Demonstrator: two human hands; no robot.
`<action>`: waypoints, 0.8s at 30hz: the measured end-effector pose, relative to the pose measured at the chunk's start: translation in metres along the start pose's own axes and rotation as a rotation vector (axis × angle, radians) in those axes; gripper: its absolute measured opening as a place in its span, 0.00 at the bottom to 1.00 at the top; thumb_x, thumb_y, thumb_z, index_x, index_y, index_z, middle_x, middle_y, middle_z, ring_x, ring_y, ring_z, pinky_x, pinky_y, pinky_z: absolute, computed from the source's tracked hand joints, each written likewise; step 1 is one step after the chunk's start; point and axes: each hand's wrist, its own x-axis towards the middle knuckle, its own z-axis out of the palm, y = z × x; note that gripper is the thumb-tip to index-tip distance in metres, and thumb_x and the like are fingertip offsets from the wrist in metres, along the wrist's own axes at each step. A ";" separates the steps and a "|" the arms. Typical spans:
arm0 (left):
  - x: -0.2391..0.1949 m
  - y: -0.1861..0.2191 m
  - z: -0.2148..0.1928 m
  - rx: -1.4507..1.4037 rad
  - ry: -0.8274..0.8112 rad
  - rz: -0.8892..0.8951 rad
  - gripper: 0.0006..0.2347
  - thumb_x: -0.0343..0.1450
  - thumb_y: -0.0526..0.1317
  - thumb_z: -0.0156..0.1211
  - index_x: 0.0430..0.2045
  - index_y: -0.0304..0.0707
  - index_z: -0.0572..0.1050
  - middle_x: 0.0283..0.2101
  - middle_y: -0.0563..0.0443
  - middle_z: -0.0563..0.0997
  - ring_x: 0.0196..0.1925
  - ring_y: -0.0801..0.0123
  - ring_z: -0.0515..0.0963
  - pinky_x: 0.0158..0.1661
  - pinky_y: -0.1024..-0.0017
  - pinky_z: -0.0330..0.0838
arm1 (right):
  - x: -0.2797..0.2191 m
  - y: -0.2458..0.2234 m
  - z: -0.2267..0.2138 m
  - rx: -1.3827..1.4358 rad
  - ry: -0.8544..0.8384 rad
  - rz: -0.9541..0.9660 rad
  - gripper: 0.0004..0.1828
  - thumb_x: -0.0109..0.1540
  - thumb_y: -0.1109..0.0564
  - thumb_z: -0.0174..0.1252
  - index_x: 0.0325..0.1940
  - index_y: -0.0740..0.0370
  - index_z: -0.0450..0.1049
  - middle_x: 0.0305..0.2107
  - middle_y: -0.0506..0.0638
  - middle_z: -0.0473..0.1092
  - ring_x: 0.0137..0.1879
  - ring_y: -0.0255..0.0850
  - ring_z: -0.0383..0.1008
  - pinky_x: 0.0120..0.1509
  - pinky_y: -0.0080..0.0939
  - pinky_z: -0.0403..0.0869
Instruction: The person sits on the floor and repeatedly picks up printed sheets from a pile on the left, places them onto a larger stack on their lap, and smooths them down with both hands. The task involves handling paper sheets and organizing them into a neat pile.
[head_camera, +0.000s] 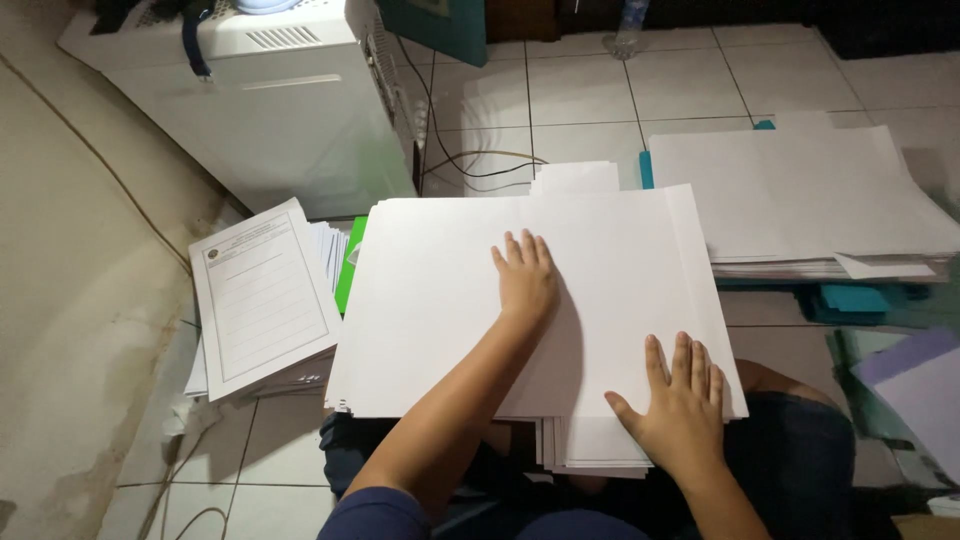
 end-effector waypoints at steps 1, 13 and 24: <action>0.006 0.008 0.001 0.003 0.002 0.001 0.29 0.74 0.42 0.37 0.74 0.32 0.48 0.77 0.34 0.48 0.78 0.31 0.44 0.69 0.32 0.42 | -0.003 -0.003 0.002 0.002 0.003 0.001 0.56 0.58 0.15 0.38 0.81 0.47 0.45 0.77 0.63 0.41 0.82 0.57 0.37 0.81 0.60 0.39; 0.151 0.058 0.018 -0.289 0.403 0.268 0.28 0.75 0.51 0.35 0.67 0.32 0.63 0.69 0.44 0.69 0.72 0.56 0.63 0.69 0.50 0.50 | -0.009 -0.009 -0.001 -0.047 0.035 0.025 0.57 0.57 0.13 0.37 0.82 0.45 0.46 0.77 0.61 0.44 0.82 0.57 0.40 0.77 0.67 0.46; 0.006 -0.031 -0.001 -0.305 0.194 0.008 0.28 0.76 0.54 0.34 0.73 0.44 0.52 0.78 0.35 0.46 0.79 0.39 0.42 0.69 0.35 0.38 | -0.009 -0.001 0.007 -0.046 0.063 0.021 0.53 0.58 0.19 0.39 0.82 0.44 0.47 0.78 0.61 0.46 0.82 0.57 0.43 0.76 0.70 0.49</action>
